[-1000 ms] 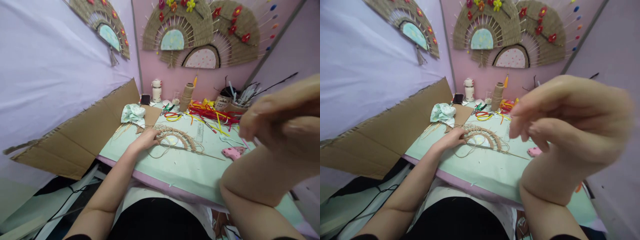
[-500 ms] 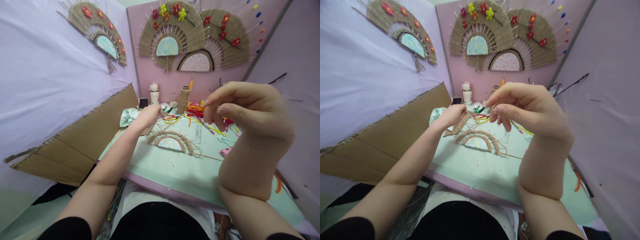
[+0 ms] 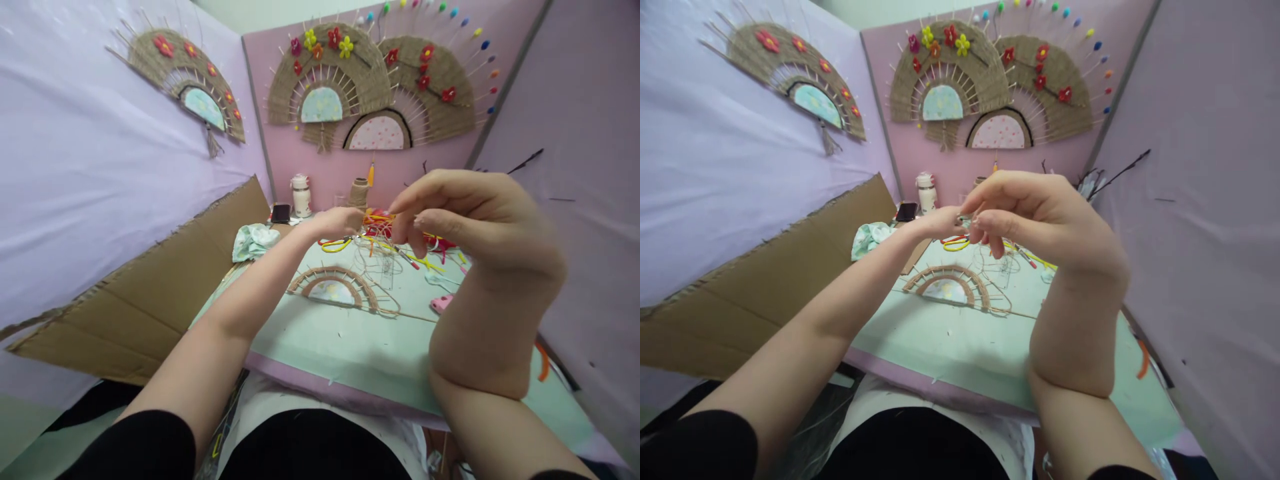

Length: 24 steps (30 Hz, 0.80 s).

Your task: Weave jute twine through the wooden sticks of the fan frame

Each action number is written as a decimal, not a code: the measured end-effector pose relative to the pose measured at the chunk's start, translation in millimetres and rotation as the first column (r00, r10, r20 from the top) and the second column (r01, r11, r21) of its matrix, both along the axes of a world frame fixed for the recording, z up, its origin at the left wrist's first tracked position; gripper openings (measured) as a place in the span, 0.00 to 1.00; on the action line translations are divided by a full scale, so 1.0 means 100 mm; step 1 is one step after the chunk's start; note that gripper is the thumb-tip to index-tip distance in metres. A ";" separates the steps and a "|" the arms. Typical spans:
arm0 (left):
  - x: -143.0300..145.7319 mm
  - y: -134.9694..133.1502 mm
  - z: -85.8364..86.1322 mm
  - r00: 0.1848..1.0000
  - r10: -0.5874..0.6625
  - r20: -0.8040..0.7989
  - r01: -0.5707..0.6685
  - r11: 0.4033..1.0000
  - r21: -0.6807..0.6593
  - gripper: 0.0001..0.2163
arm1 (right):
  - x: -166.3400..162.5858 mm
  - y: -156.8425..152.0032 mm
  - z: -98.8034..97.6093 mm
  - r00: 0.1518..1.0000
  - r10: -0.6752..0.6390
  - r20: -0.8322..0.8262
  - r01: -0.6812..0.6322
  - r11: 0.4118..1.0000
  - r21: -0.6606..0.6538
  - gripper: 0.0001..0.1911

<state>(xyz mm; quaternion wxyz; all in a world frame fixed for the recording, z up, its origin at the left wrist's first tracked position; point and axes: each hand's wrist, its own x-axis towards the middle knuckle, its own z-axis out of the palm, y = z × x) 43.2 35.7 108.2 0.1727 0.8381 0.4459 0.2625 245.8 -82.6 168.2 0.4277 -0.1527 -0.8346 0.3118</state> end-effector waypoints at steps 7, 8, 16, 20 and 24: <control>-0.48 -1.04 -0.62 0.874 0.285 0.394 -0.008 0.818 -0.575 0.14 | -0.17 0.32 -0.08 0.936 0.007 0.351 0.018 0.997 -0.069 0.15; -0.50 -1.19 -0.72 0.830 0.354 0.431 0.009 0.764 -0.645 0.13 | -0.24 0.41 -0.12 0.911 0.000 0.412 0.034 0.997 -0.076 0.15; -0.43 -1.67 -1.12 0.057 0.805 0.590 0.424 0.516 -0.744 0.11 | -0.89 1.10 -0.80 0.697 0.046 0.716 0.182 0.954 -0.238 0.10; -0.37 -1.60 -1.18 -0.147 0.857 0.495 0.513 0.493 -0.703 0.09 | -1.14 1.28 -1.20 0.535 0.113 0.837 0.266 0.918 -0.294 0.06; -0.31 -1.55 -1.14 -0.133 0.874 0.467 0.541 0.458 -0.705 0.08 | -1.23 1.33 -1.36 0.520 0.143 0.842 0.285 0.900 -0.329 0.05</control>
